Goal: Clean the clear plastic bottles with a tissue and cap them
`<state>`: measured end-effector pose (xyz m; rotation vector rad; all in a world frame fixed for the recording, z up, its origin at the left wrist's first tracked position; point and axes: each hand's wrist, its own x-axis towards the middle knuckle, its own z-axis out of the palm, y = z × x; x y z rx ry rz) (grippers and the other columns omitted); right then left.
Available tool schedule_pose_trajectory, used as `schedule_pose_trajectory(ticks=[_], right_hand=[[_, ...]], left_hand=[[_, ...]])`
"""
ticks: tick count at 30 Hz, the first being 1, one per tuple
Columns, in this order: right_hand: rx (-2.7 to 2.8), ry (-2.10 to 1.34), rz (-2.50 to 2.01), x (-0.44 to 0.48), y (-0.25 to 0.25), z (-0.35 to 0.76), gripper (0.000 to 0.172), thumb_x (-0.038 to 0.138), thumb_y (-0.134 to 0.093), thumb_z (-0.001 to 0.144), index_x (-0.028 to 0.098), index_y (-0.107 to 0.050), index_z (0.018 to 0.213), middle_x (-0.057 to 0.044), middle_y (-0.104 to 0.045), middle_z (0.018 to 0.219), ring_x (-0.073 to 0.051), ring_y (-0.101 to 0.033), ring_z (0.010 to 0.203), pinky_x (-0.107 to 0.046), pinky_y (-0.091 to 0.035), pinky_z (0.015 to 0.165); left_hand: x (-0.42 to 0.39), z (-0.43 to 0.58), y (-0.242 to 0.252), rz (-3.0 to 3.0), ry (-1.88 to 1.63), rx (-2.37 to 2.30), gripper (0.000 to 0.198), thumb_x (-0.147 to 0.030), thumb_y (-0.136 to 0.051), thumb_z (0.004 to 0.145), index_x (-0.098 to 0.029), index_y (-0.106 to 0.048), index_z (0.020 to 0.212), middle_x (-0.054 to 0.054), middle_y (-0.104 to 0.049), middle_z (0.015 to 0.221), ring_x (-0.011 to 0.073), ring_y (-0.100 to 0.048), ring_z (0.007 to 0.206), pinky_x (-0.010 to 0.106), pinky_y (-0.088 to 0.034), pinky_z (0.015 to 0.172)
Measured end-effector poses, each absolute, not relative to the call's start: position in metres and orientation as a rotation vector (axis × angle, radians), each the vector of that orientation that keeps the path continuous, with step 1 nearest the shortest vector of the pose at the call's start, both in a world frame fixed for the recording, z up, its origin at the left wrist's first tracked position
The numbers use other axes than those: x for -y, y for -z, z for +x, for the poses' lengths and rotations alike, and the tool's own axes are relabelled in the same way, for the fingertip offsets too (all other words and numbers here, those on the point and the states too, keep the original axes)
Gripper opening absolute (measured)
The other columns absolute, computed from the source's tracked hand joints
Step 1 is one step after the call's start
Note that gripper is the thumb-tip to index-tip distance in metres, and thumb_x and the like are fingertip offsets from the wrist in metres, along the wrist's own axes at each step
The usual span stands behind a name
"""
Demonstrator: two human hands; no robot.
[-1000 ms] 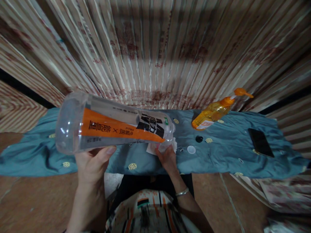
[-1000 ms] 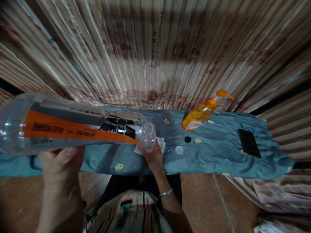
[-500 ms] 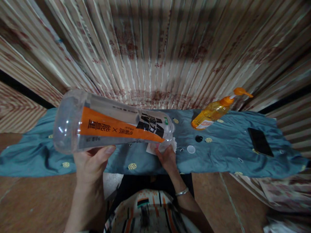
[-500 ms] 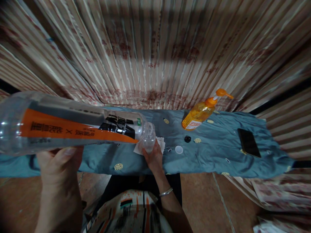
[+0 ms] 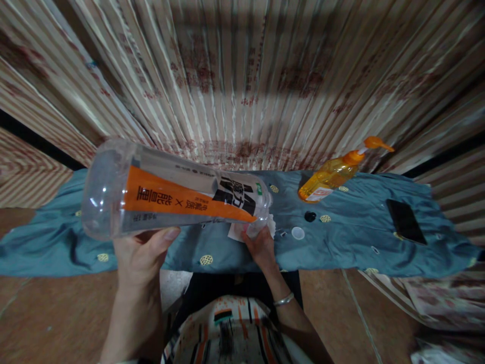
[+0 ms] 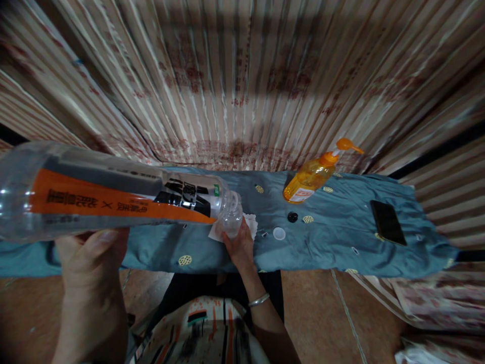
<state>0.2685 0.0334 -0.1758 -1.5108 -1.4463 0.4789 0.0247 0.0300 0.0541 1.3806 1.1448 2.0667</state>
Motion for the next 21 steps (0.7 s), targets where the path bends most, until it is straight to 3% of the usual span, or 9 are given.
schedule_pose_trajectory(ticks=[5,9,14,21], right_hand=[[1.450,-0.462,-1.515,-0.0334,0.1771,0.2686,0.067,0.047,-0.078,0.091,0.017,-0.062,0.150,-0.022,-0.080,0.142,-0.042,-0.079,0.132,-0.062,-0.067,0.112],[1.470,-0.460,-1.520,-0.0339,0.1801,0.2702,0.067,0.047,-0.079,0.090,0.019,-0.062,0.149,-0.021,-0.081,0.141,-0.042,-0.079,0.131,-0.061,-0.067,0.112],[1.458,-0.487,-1.510,-0.0337,0.1788,0.2702,0.066,0.046,-0.077,0.091,0.020,-0.062,0.149,-0.021,-0.080,0.142,-0.042,-0.078,0.133,-0.063,-0.066,0.114],[1.443,-0.506,-1.523,-0.0333,0.1749,0.2688,0.064,0.046,-0.077,0.090,0.019,-0.063,0.147,-0.023,-0.080,0.141,-0.045,-0.078,0.133,-0.067,-0.065,0.112]], left_hand=[[-0.0291,0.0259,-0.0541,1.377,-2.052,-1.165,0.059,-0.057,-0.108,0.056,-0.025,-0.088,0.103,0.008,-0.084,0.103,0.0285,-0.077,0.074,0.049,-0.070,0.067],[-0.0303,0.0273,-0.0564,1.391,-2.056,-1.151,0.054,-0.058,-0.107,0.058,-0.026,-0.087,0.096,0.004,-0.082,0.095,0.0269,-0.077,0.075,0.044,-0.069,0.065],[-0.0334,0.0255,-0.0562,1.516,-2.046,-1.131,0.045,-0.059,-0.103,0.066,-0.028,-0.087,0.094,0.004,-0.082,0.091,0.0274,-0.075,0.075,0.051,-0.070,0.076],[-0.0334,0.0257,-0.0581,1.497,-2.048,-1.169,0.043,-0.056,-0.102,0.063,-0.029,-0.088,0.094,0.004,-0.083,0.089,0.0289,-0.077,0.075,0.046,-0.069,0.065]])
